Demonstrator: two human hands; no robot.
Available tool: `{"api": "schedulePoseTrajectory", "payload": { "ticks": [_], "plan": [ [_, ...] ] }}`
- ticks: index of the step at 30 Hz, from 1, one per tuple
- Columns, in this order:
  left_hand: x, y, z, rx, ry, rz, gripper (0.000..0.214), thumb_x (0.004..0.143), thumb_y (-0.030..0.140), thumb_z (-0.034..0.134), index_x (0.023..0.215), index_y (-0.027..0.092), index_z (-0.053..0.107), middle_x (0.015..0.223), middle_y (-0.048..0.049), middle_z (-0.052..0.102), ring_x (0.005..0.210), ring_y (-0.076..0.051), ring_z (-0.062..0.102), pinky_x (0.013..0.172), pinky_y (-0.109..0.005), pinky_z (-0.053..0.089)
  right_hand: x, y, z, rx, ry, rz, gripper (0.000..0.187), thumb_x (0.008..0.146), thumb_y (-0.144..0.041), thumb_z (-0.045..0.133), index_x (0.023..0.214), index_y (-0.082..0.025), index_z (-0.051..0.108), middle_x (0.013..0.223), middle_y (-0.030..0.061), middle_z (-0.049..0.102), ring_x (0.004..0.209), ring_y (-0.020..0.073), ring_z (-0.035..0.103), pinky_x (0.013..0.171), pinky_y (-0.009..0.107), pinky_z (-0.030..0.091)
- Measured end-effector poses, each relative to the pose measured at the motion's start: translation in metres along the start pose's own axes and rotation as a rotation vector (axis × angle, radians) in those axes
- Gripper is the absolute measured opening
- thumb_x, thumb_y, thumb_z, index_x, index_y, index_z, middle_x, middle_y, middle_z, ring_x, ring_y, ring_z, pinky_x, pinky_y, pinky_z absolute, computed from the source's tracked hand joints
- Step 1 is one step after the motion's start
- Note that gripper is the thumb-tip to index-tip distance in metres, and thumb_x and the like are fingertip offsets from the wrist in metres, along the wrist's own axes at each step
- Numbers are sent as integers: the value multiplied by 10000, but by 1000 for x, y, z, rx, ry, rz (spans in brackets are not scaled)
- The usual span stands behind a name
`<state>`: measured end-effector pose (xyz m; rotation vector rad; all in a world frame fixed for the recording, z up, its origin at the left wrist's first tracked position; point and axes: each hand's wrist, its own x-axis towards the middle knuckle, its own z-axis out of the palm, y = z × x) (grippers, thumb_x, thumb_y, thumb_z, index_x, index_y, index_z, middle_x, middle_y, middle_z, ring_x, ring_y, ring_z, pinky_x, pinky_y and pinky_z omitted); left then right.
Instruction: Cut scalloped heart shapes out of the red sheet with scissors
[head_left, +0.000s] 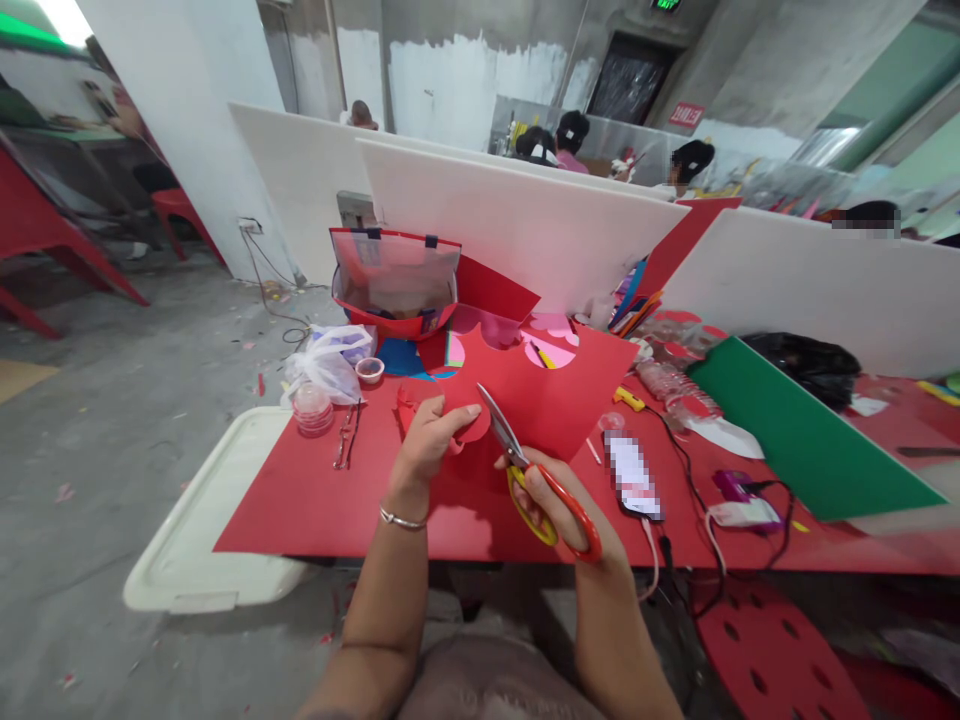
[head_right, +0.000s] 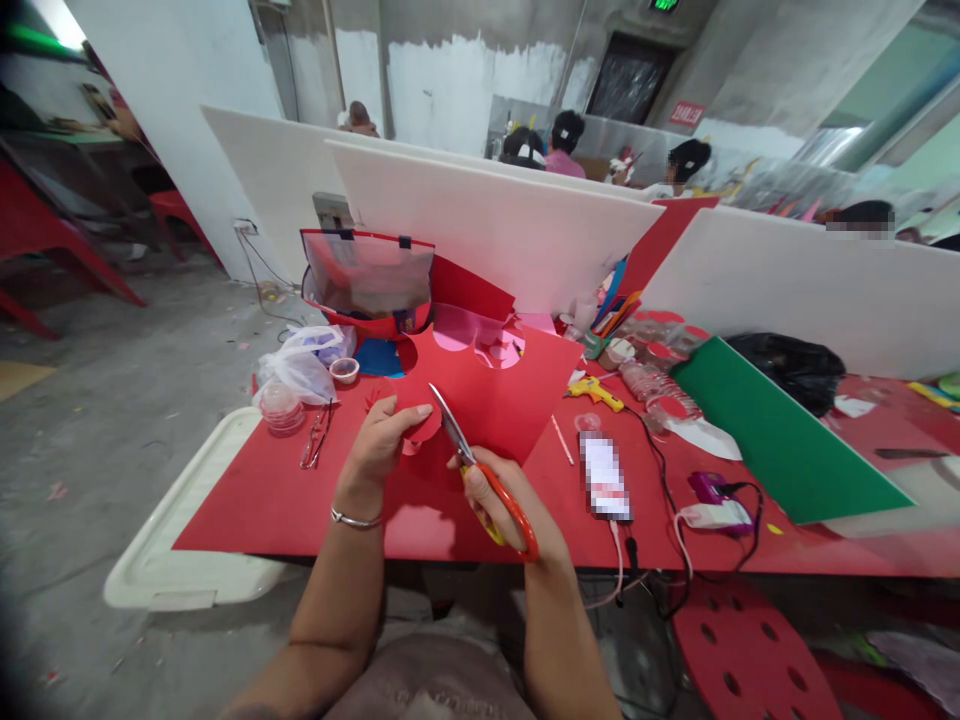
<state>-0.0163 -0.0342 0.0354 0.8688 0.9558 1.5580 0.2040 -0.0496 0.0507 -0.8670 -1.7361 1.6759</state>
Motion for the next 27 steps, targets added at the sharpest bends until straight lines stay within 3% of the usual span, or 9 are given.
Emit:
{"api": "schedulePoseTrajectory", "payload": {
  "ticks": [20,23,27],
  "plan": [
    [-4,5,10,-25,41,9,328,762,414,867,721,163,660,677,-1,622,578,-110,529,570,-237,434,-4,2,5,11,42,-39,508,1033,-659,549,1176,-179,635,715,-34,491,526,98,424,464,222,342],
    [-2,3,20,20,233,202,235,792,362,825,836,179,683,817,-21,672,699,-139,612,639,-242,489,1,10,13,51,98,-75,501,1036,-662,536,1179,-191,627,742,-23,516,555,109,466,490,227,393],
    [-9,-1,34,354,626,705,249,866,264,747,1099,202,683,1293,-133,647,1173,-243,649,847,-329,568,9,17,25,0,150,-116,531,1024,-689,532,1192,-193,617,702,-36,503,506,108,428,456,232,375]
  ]
}}
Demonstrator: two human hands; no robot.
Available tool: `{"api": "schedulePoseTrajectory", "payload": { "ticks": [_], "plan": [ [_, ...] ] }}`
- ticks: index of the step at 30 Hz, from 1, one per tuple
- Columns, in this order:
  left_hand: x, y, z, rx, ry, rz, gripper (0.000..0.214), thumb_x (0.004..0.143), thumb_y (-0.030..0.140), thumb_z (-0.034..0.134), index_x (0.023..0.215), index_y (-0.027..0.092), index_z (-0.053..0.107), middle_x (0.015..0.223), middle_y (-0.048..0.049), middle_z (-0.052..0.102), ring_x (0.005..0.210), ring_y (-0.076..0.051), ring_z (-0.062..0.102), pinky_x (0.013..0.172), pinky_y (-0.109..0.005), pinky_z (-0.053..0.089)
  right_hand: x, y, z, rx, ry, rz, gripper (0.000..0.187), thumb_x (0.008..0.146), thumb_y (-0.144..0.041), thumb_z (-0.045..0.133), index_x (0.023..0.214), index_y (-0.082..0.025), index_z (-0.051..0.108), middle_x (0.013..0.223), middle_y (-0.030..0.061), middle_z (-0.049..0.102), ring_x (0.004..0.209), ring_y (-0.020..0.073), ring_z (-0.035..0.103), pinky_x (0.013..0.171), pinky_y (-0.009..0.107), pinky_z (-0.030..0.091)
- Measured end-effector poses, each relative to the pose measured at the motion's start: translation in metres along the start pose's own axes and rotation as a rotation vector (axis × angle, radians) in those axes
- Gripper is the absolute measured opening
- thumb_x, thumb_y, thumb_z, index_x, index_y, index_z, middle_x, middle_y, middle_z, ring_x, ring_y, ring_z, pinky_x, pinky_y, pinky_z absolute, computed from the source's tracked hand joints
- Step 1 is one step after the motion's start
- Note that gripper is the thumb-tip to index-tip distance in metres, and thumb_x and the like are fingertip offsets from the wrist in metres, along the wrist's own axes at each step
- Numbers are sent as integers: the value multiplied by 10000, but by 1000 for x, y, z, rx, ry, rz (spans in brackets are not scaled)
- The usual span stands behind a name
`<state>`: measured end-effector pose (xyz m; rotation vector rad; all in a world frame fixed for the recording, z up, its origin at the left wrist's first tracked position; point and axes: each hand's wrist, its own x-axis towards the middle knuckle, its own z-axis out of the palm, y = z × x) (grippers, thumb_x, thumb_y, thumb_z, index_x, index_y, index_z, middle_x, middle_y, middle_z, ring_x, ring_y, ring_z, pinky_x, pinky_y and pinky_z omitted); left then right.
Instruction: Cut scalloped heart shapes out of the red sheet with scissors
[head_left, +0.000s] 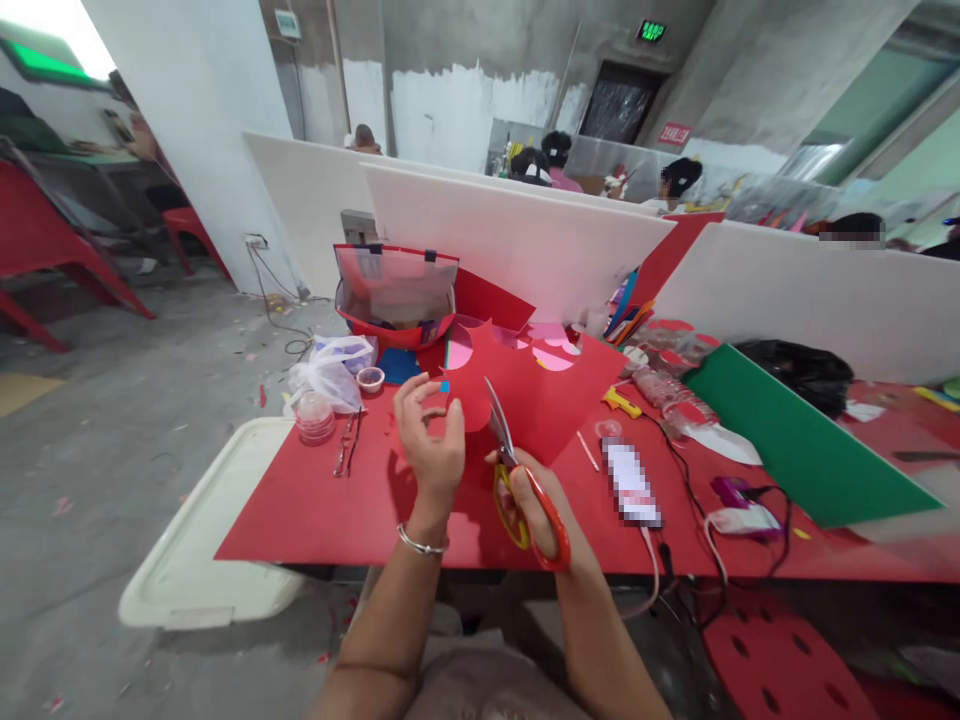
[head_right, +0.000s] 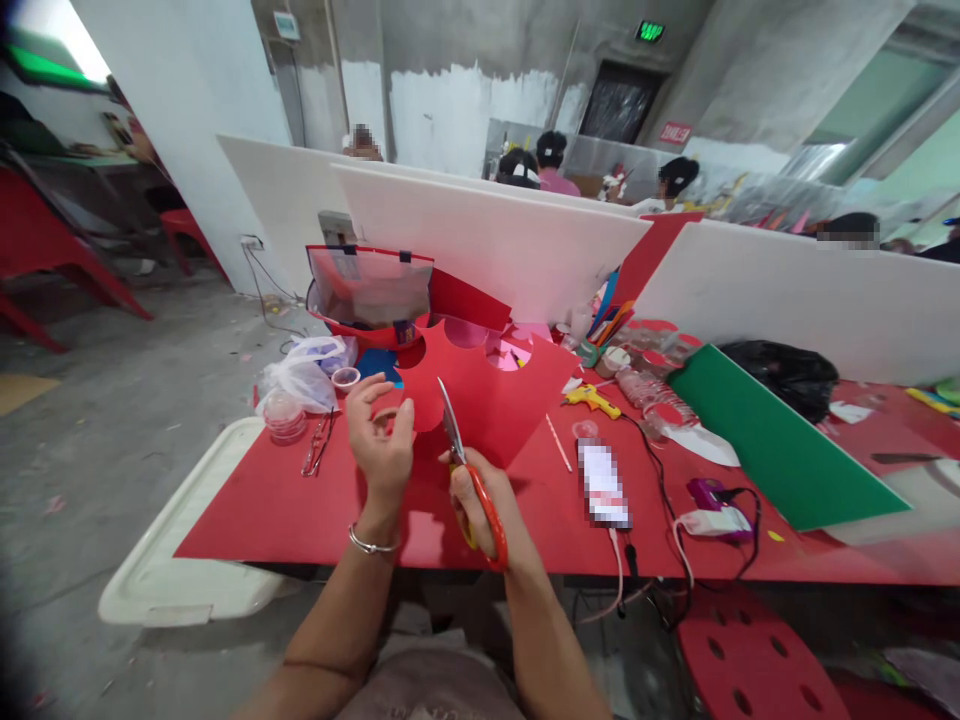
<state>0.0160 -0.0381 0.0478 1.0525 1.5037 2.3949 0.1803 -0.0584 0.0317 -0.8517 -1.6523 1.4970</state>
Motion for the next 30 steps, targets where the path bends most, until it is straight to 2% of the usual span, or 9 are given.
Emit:
{"api": "schedulePoseTrajectory", "payload": {
  "ticks": [2,5,8,10,12,14,17,23,30],
  "plan": [
    [-8,4,0,97,58,203,248,880,235,734,1117,202,672,1348,-161,613,1268,-279,610,920,-392,569,2,1,5,-64,32,-31,548,1013,-700,545,1183,-187,631,686,-36,500,502,109,424,454,234,372],
    [-15,8,-3,130,104,243,241,898,245,731,1127,208,664,1279,-148,628,1190,-266,630,882,-381,562,5,2,8,-133,96,-70,589,1000,-728,537,1197,-185,651,707,-15,536,535,122,463,469,235,391],
    [-13,9,-6,37,102,10,239,916,307,745,1120,218,658,1102,-83,663,968,-188,665,796,-302,545,6,3,8,-148,128,-86,623,986,-755,530,1233,-195,646,720,-5,553,543,129,480,468,236,400],
    [-10,9,-6,-133,-27,-254,283,896,387,773,1083,220,643,915,-18,665,694,-121,636,625,-244,506,5,6,8,-135,126,-82,639,975,-769,534,1248,-201,639,703,-10,539,531,132,472,454,237,394],
    [-7,7,-4,-322,-174,-512,372,845,471,807,1037,220,608,767,36,645,479,-79,545,446,-210,390,5,9,9,-123,134,-79,651,967,-778,537,1262,-205,630,694,-15,531,518,131,463,441,236,389],
    [-6,5,-2,-456,-225,-680,457,778,514,847,993,223,568,686,66,627,406,-75,521,370,-192,302,5,12,9,-116,146,-77,661,962,-783,537,1278,-208,621,691,-19,526,510,128,454,434,235,391],
    [-6,3,1,-554,-226,-787,512,712,515,893,940,221,541,592,95,579,411,-82,545,352,-167,298,6,15,9,-108,141,-68,661,962,-784,534,1285,-212,615,686,-22,516,511,125,447,432,231,401],
    [-1,6,8,-549,-339,-805,508,671,511,938,824,199,569,519,89,571,356,-74,514,314,-163,289,6,16,10,-100,105,-53,659,952,-791,548,1240,-204,625,677,-19,509,518,127,446,435,232,393],
    [-1,4,16,-540,-343,-729,427,761,528,880,787,204,603,437,74,543,324,-113,509,350,-222,418,5,15,11,-51,83,-46,655,959,-792,538,1244,-206,609,710,-9,544,510,121,445,440,236,377]
  ]
}}
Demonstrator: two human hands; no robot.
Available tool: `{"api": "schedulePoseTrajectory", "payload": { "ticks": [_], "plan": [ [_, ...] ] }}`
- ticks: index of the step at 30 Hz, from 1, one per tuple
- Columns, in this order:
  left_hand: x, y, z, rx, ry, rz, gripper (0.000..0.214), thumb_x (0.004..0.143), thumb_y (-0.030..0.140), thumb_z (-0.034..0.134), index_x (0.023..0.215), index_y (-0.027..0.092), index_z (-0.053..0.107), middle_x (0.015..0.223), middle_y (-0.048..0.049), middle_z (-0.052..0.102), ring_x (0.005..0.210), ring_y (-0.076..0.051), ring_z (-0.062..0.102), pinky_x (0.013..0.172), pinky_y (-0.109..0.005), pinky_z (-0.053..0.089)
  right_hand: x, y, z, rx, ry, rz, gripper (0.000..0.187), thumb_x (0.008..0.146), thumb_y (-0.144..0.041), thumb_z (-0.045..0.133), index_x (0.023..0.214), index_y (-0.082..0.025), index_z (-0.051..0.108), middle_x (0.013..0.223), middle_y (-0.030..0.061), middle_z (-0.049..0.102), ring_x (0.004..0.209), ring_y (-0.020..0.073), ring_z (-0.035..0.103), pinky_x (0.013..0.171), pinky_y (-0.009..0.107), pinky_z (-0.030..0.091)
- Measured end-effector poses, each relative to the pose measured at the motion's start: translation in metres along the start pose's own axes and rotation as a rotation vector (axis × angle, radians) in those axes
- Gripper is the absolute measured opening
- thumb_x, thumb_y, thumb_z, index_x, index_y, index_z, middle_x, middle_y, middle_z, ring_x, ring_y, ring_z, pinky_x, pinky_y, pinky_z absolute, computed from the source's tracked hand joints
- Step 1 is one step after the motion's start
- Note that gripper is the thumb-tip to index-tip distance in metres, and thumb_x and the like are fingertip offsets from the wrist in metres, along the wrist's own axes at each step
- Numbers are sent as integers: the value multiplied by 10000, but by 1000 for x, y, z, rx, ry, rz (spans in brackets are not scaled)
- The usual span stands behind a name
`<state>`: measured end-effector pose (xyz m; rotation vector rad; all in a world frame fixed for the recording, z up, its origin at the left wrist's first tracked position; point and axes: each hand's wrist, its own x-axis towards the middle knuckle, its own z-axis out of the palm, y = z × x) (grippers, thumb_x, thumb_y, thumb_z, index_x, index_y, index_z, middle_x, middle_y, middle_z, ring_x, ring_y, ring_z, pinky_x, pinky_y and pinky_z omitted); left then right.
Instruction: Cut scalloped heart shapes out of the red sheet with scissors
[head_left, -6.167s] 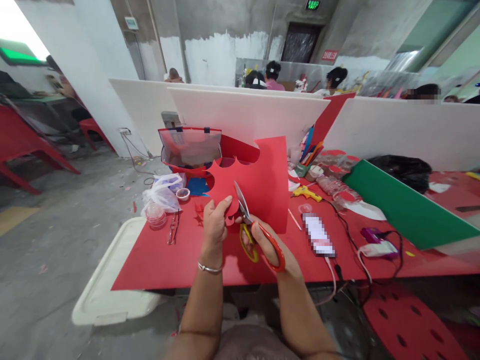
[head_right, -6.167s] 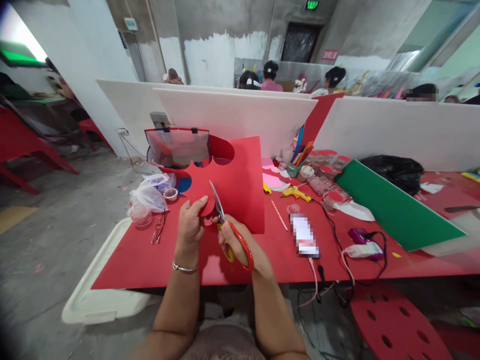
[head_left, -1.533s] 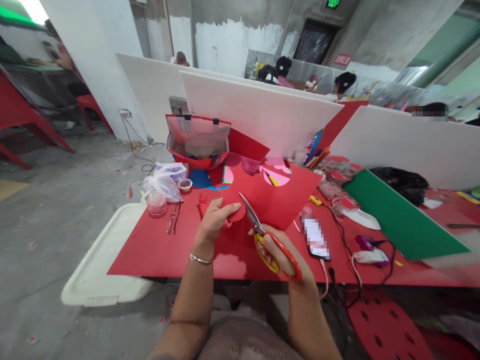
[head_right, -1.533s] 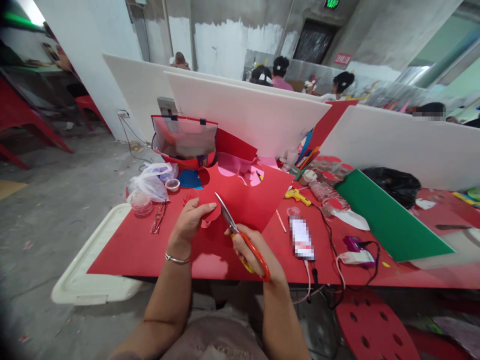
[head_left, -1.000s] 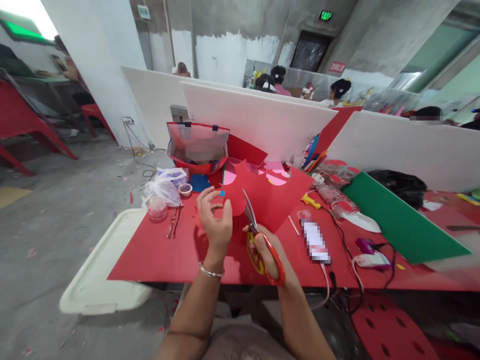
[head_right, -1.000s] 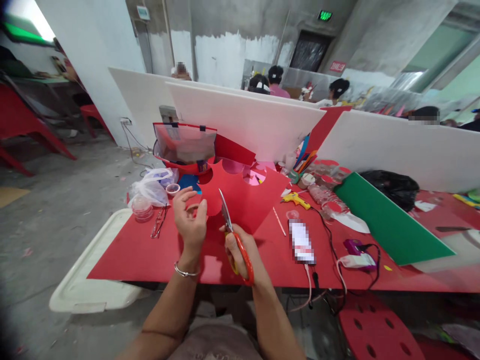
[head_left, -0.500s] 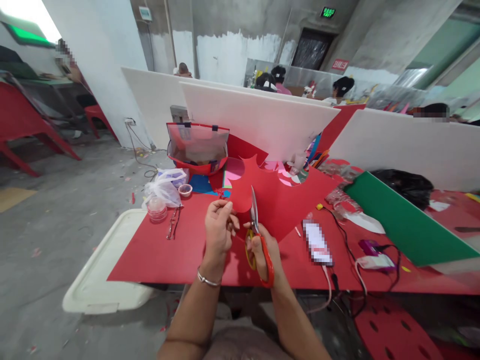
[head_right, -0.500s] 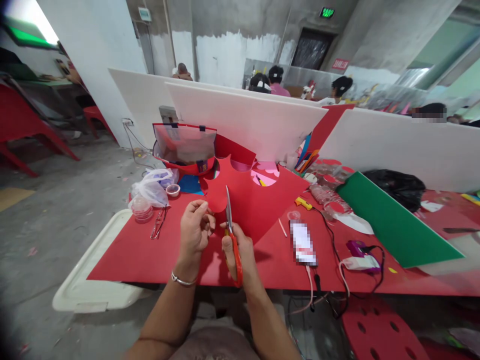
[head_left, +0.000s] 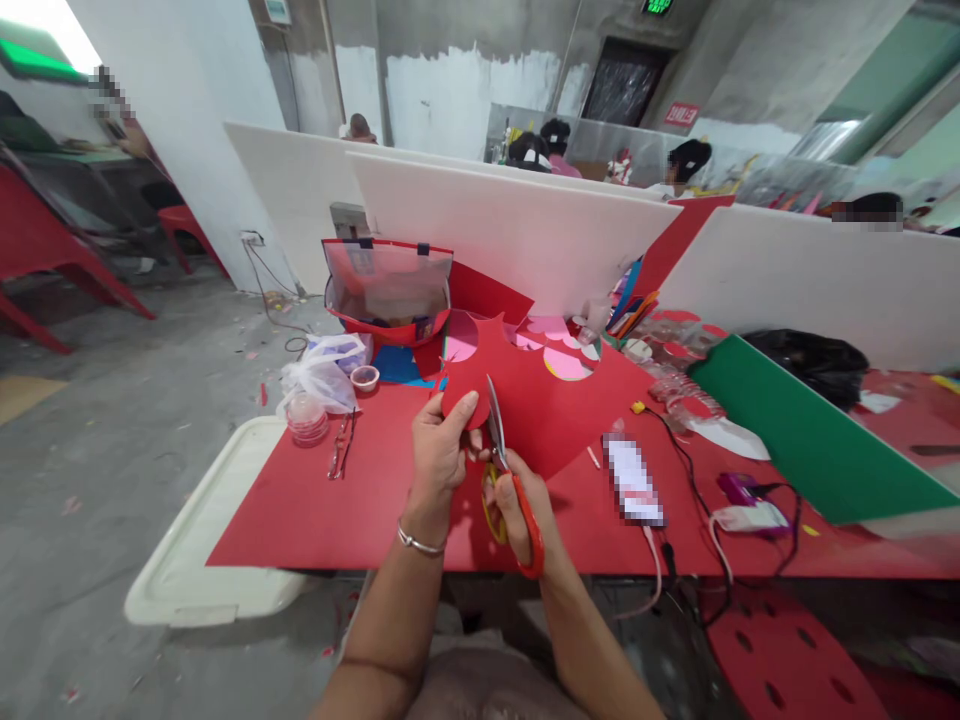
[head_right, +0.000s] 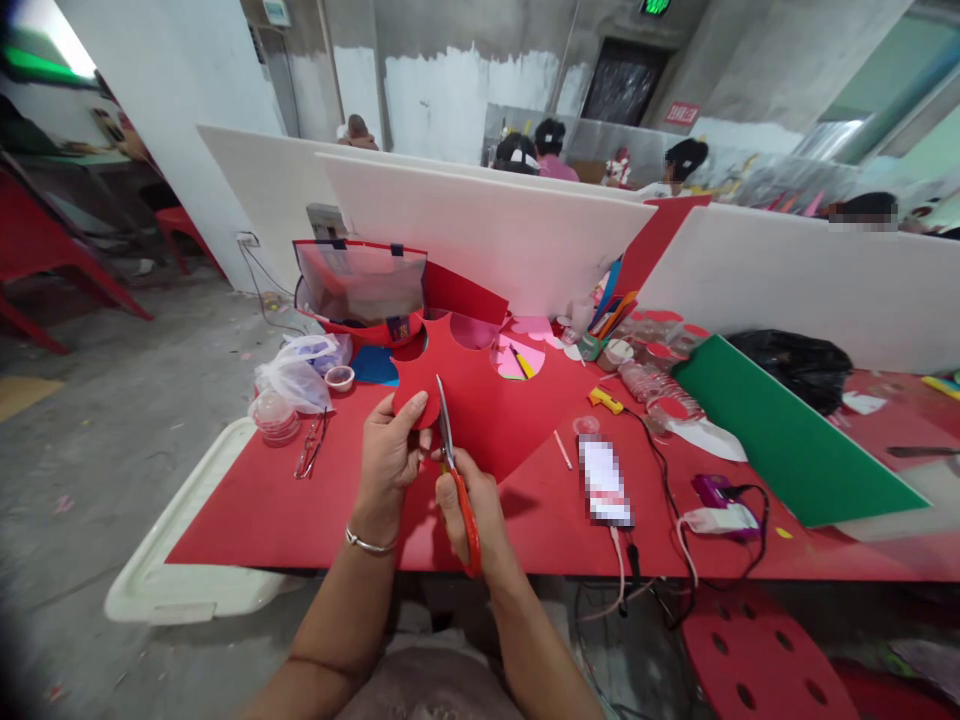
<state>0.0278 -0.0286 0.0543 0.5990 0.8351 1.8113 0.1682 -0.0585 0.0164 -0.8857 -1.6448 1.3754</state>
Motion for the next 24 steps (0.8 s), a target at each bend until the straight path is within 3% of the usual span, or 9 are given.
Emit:
{"api": "schedulePoseTrajectory", "payload": {
  "ticks": [10,16,24],
  "plan": [
    [-3,-1,3,28,40,3,361,746,426,873,693,210,588,461,70,521,351,-90,476,391,-235,416,2,-4,1,182,-99,-32,532,1042,-713,455,1204,-225,589,813,19,565,615,152,516,549,285,440],
    [-7,1,6,31,92,9,335,723,402,876,721,203,608,578,57,574,403,-76,470,372,-224,390,1,-8,-2,165,-102,-29,518,1045,-702,463,1219,-226,570,825,20,574,638,158,527,544,282,449],
    [-8,7,5,26,108,26,337,671,378,904,776,171,661,632,37,627,444,-87,537,394,-208,462,3,-5,-3,146,-124,-65,507,1067,-671,448,1236,-213,584,804,9,571,580,140,520,522,279,453]
  ]
}}
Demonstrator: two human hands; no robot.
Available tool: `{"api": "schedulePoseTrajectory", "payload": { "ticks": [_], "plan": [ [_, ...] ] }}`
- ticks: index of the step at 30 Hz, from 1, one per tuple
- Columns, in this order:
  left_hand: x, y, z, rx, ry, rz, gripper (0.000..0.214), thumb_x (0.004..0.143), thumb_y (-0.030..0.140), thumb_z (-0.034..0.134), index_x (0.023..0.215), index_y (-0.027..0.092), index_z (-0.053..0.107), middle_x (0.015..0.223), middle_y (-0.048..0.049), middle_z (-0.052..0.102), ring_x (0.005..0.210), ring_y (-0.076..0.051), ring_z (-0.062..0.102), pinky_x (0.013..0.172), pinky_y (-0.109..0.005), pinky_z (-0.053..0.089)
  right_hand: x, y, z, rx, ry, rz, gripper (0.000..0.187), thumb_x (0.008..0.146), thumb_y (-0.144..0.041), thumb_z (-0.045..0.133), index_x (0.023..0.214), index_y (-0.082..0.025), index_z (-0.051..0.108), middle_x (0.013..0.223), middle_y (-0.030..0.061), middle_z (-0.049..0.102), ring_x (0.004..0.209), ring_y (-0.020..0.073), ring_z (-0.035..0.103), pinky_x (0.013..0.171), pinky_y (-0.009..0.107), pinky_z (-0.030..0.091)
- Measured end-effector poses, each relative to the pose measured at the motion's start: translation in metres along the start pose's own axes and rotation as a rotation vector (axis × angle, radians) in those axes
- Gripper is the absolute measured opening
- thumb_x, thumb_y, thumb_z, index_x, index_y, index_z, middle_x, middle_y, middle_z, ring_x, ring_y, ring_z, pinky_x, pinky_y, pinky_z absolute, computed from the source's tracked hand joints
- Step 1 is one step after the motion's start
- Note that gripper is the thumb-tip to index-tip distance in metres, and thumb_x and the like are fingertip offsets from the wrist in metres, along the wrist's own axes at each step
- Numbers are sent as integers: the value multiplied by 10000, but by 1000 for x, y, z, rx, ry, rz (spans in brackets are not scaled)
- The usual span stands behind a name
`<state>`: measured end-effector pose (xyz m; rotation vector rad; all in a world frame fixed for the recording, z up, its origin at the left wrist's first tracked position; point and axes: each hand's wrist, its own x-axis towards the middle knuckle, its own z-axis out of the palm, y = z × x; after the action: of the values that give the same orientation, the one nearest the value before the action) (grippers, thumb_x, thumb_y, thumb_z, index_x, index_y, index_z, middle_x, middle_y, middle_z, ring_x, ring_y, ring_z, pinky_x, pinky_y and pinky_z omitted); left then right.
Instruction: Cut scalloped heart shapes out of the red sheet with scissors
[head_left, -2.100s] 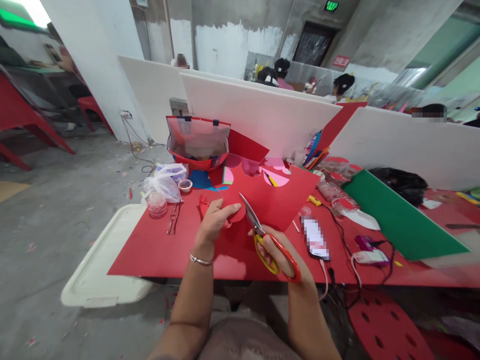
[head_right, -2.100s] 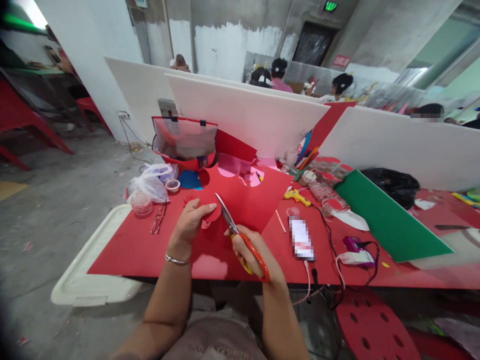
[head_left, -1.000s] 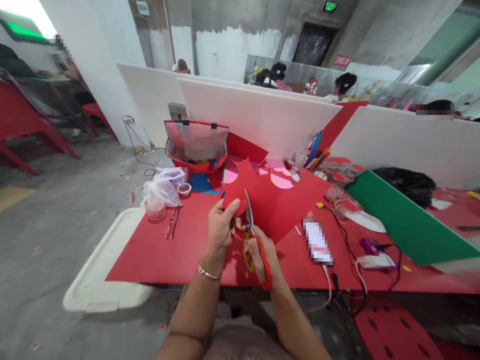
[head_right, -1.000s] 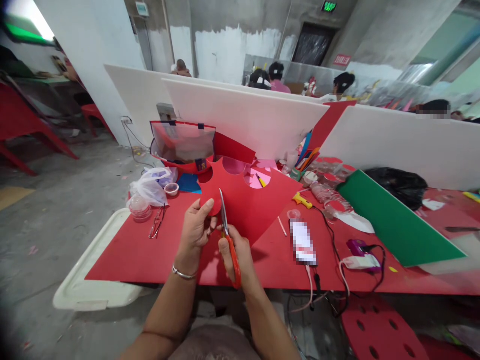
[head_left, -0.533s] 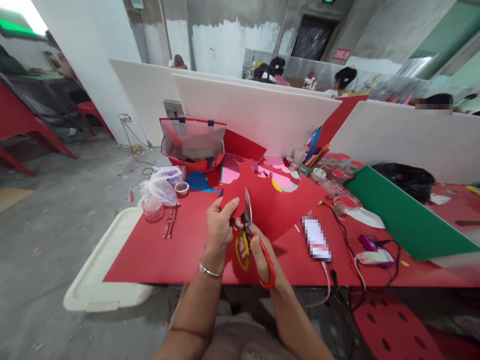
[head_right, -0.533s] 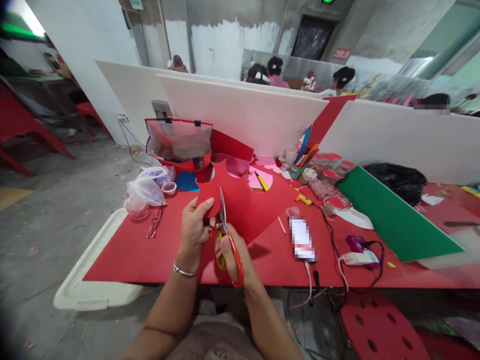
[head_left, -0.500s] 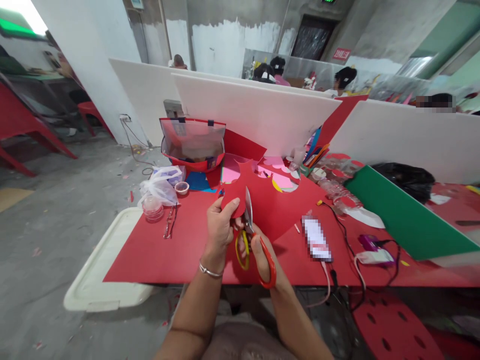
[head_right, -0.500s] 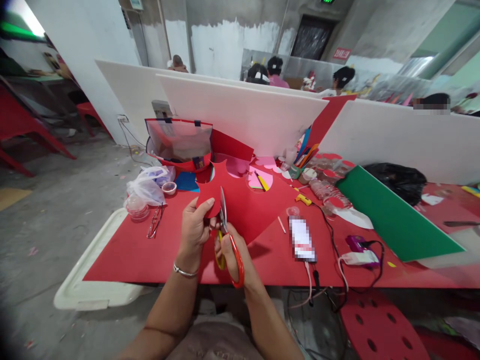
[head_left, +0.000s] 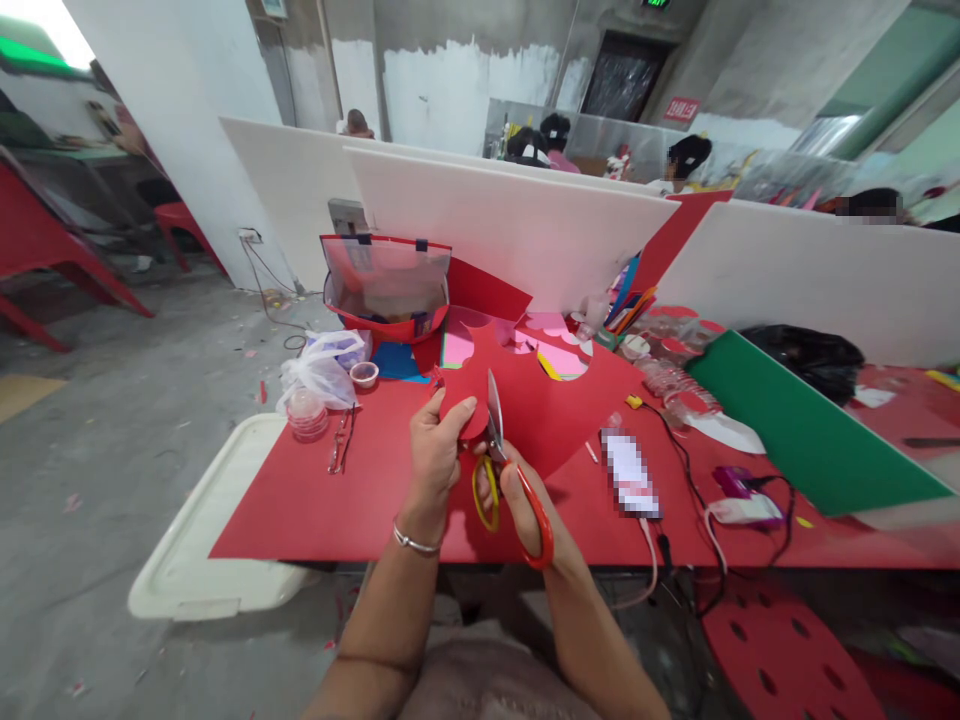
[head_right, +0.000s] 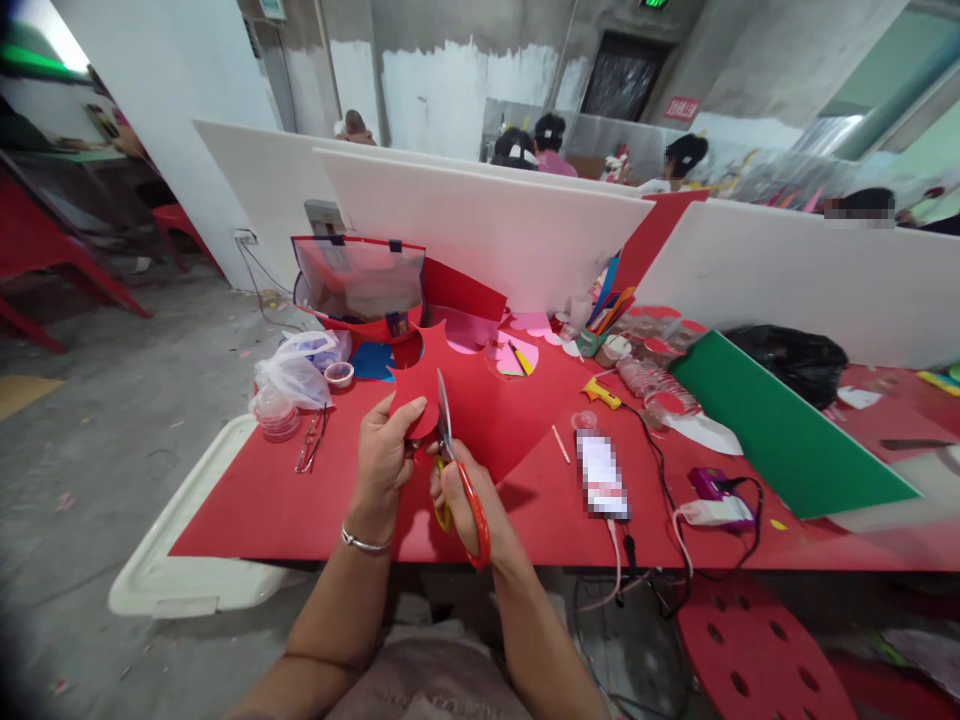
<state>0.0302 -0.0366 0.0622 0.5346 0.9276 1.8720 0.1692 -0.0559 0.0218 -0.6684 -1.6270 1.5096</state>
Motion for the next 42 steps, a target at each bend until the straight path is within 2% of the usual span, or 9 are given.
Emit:
{"api": "schedulePoseTrajectory", "payload": {
  "ticks": [4,7,11,20,27,35,42],
  "plan": [
    [1,1,-2,-4,1,-4,342,646,365,913,771,164,666,629,25,643,460,-97,563,401,-201,475,0,2,-2,-19,-11,-15,506,1070,-665,449,1252,-214,587,804,11,580,598,144,529,538,283,466],
    [1,0,-3,25,-44,-13,333,672,387,901,756,167,665,600,21,634,425,-102,549,385,-212,464,0,0,-4,-34,-11,-23,491,1074,-655,452,1225,-209,595,811,18,587,629,152,548,551,286,464],
    [2,-1,-6,89,-100,-12,344,710,411,884,707,168,641,551,17,616,394,-95,538,380,-194,416,0,-2,-5,-23,-13,-9,484,1083,-650,430,1201,-212,599,816,21,590,613,153,548,546,298,461],
    [4,-2,-12,160,-118,-32,333,730,424,858,722,168,645,510,5,613,365,-105,544,330,-172,307,0,-4,-6,-2,-23,-13,505,1086,-656,408,1206,-207,605,790,8,555,606,149,522,558,299,447],
    [4,-3,-15,164,-157,-39,335,754,438,849,734,160,663,517,-19,636,382,-109,554,339,-172,344,1,-5,-5,20,-3,5,515,1070,-681,425,1173,-208,601,771,-1,540,582,136,493,527,274,429],
    [5,-3,-18,176,-149,-28,349,750,453,862,716,163,671,514,-21,635,387,-124,577,337,-185,363,0,-8,-3,49,0,46,520,1046,-695,476,1177,-205,585,746,-16,522,535,128,463,475,265,399],
    [3,-4,-20,181,-163,-6,332,784,447,850,714,168,684,511,-26,646,389,-124,573,349,-191,379,-1,-9,-3,17,-10,37,530,1050,-696,463,1197,-202,589,756,-10,529,562,137,469,502,278,409]
  ]
}}
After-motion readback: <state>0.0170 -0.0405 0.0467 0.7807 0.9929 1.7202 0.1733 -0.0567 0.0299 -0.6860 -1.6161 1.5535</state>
